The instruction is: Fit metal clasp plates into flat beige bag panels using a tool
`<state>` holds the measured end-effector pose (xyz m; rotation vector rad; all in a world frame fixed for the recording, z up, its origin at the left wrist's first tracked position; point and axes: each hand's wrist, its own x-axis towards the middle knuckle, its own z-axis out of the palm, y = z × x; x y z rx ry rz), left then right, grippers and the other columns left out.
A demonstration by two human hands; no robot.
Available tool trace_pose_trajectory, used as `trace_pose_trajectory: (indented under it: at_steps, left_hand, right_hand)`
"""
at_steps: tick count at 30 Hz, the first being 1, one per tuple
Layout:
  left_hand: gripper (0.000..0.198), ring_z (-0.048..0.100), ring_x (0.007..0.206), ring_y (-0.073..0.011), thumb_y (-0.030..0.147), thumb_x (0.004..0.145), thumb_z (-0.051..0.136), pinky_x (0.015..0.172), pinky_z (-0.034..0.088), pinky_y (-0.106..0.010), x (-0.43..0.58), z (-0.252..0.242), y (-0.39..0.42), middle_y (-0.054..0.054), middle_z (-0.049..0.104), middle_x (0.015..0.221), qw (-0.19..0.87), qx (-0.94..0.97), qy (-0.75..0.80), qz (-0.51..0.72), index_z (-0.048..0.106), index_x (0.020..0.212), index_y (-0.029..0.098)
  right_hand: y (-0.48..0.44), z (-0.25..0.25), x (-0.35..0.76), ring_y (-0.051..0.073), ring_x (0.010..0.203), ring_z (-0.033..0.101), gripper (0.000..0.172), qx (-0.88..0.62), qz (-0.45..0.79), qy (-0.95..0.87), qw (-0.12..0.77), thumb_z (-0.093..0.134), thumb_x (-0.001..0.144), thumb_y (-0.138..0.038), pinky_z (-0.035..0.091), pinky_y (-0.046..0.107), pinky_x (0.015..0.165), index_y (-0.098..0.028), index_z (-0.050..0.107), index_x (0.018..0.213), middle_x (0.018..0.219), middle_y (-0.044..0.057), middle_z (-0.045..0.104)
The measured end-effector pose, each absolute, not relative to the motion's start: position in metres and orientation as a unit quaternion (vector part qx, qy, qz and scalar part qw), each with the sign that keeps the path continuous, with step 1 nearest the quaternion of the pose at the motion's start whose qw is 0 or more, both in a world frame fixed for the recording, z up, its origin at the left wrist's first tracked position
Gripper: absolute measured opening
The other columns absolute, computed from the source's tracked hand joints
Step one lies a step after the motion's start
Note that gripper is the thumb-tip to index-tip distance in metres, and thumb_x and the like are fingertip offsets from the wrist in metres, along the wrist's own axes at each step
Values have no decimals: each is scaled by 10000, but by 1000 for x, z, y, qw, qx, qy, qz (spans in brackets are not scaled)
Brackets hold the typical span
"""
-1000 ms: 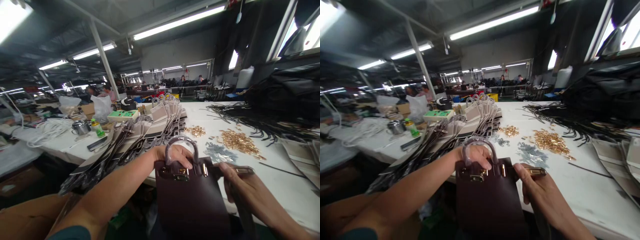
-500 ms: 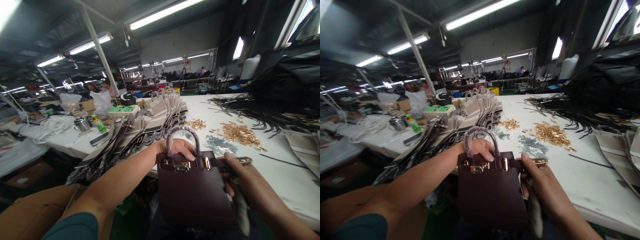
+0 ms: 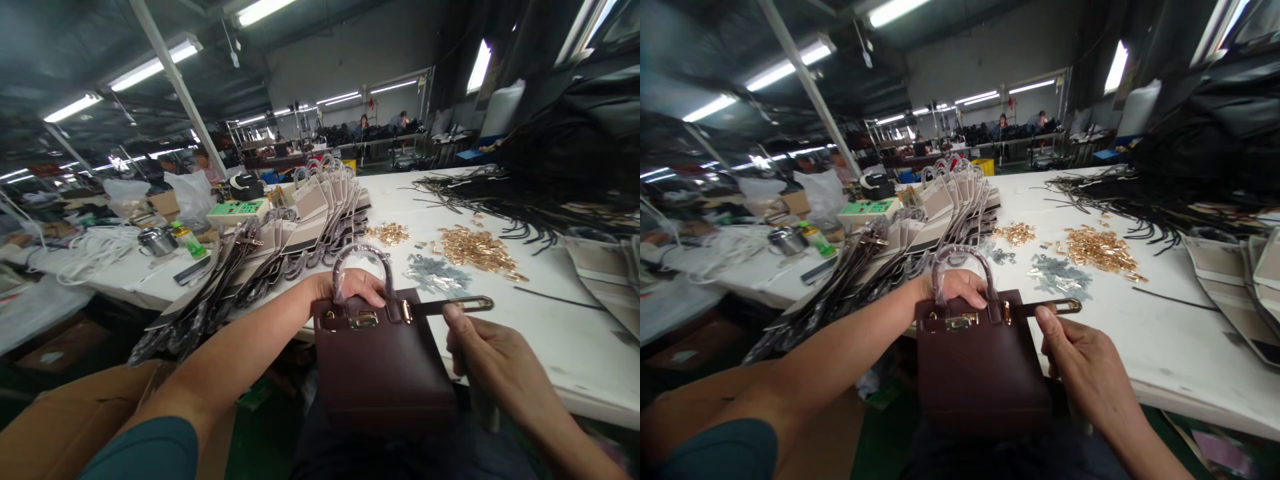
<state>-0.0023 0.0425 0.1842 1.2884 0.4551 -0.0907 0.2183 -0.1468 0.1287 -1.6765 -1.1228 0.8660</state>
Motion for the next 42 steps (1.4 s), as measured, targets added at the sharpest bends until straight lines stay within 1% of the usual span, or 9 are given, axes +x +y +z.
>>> trace_pose_trajectory:
  at_steps: [2,8,14,18,21,25,30,37,42]
  left_hand:
    - [397,773,789,-201,272,692,930,732,603,-263,-2,182,42,-90,826,1000,771,595,221,-38,836,1055,140]
    - [399,766,840,-198,293,697,950,821,608,-275,-6,182,42,-71,825,1001,754,619,218,-25,844,1059,163]
    - [425,759,882,-201,333,669,974,864,600,-276,-6,185,43,-76,823,997,742,637,209,-14,848,1031,149]
    - [438,755,843,-198,394,690,977,841,602,-285,-4,185,38,-74,821,992,742,642,193,-16,844,1034,158]
    - [486,751,891,-203,415,712,973,850,598,-289,-4,185,34,-82,813,1035,737,653,173,-21,829,1102,163]
    - [506,726,970,-203,366,680,990,900,577,-292,-3,183,28,-82,794,1074,725,670,162,0,816,1111,165]
    - [476,698,945,-205,361,624,993,892,568,-307,0,185,15,-67,779,1044,722,669,176,29,813,1017,164]
    - [396,653,923,-177,355,729,925,903,530,-283,6,184,-3,-12,724,975,667,722,172,58,784,1058,187]
    - [362,634,806,-165,429,731,910,794,524,-272,3,176,-3,-15,704,872,649,734,197,33,766,949,179]
  right_hand:
    - [-152,131,215,186,475,561,803,-647,385,-482,447,475,926,-910,412,268,506,-200,654,598,482,58,599]
    - [-164,140,192,186,521,604,704,-598,398,-466,516,509,997,-797,479,248,529,-176,823,1099,522,6,598]
    - [-159,129,183,163,479,601,522,-643,195,-522,526,732,914,-698,490,249,483,-231,839,1121,626,-10,688]
    - [-153,121,187,174,521,692,393,-641,54,-602,473,654,1002,-617,528,267,529,-281,797,1148,773,-21,766]
    - [-150,121,192,239,711,796,350,-640,-35,-629,440,578,1059,-557,562,301,582,-286,778,1155,936,1,824]
    - [-148,126,194,227,906,805,275,-597,-62,-665,444,562,1101,-410,607,302,736,-290,761,1248,1153,4,805]
    - [-146,122,195,204,956,781,254,-570,-64,-668,475,611,1097,-314,614,276,797,-272,764,1295,1175,40,771]
    - [-142,105,205,211,1027,778,258,-559,-119,-682,456,597,1106,-286,619,244,684,-294,758,1309,1375,67,701]
    - [-146,110,205,219,1012,786,262,-529,-155,-702,451,629,1090,-243,628,252,774,-239,724,1334,1247,77,759]
